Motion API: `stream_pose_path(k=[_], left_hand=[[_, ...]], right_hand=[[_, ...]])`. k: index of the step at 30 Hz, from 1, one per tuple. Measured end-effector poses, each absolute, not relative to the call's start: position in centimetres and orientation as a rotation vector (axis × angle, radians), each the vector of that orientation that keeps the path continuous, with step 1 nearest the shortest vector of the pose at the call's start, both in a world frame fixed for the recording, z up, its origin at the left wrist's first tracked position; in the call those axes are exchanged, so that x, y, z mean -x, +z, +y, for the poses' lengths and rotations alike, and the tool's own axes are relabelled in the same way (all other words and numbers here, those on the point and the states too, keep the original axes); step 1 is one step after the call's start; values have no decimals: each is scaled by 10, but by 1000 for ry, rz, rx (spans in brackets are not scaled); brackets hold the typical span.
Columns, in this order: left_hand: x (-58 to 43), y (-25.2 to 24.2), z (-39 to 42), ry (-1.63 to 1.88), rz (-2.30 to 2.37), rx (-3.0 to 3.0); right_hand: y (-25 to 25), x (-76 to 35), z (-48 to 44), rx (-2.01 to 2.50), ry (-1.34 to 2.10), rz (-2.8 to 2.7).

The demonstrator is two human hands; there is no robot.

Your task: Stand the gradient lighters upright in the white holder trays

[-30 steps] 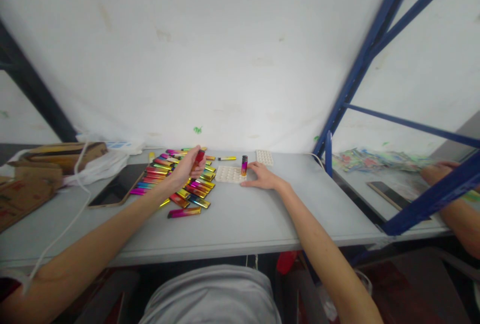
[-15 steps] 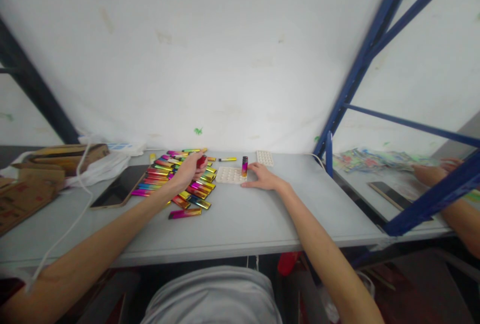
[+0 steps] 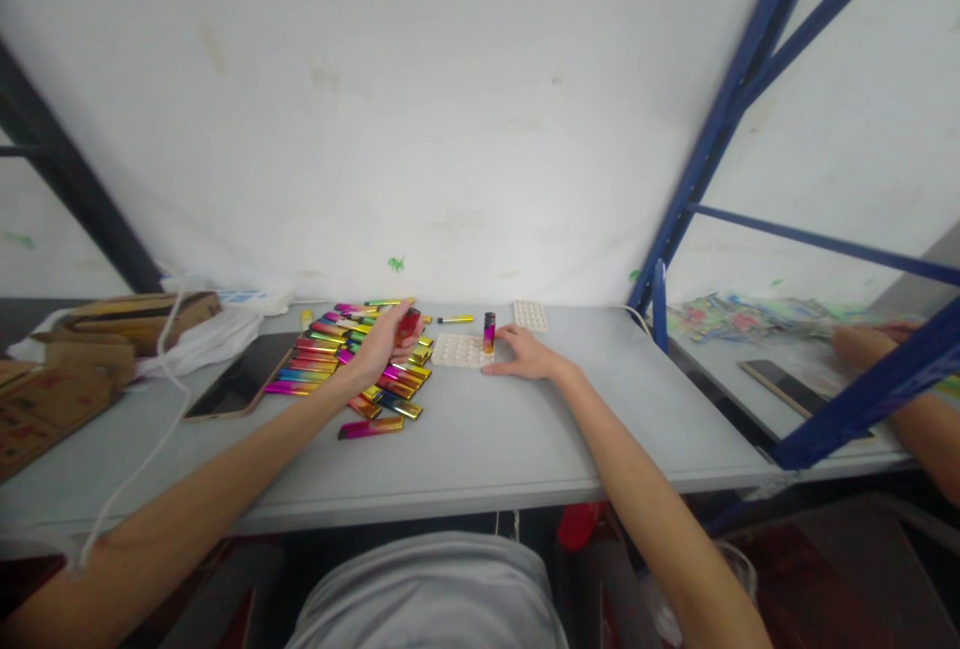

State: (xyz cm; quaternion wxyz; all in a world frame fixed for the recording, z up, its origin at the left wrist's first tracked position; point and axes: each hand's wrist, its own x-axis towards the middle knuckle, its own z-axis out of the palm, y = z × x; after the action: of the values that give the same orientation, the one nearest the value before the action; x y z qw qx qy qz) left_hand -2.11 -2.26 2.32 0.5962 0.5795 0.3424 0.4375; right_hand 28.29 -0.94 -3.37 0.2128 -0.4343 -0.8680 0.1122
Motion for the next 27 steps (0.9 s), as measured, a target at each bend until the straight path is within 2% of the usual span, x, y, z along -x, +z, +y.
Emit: stream_pose_path(k=[9,14,20,27], left_hand=[[17,18,-19,1013,750,-1437],[9,17,-23,1031,867,-1762],[-10,27,-16,1174,765,-2160],[-33,28,-11,889,636,-2337]], right_hand=[[-34,-282,-10,1224,309,-2406],[-32,-281,-11,1212,290,-2418],[-32,-280,-10,1203,288,-2415],[-35,-280,-9,1187,304,-2393]])
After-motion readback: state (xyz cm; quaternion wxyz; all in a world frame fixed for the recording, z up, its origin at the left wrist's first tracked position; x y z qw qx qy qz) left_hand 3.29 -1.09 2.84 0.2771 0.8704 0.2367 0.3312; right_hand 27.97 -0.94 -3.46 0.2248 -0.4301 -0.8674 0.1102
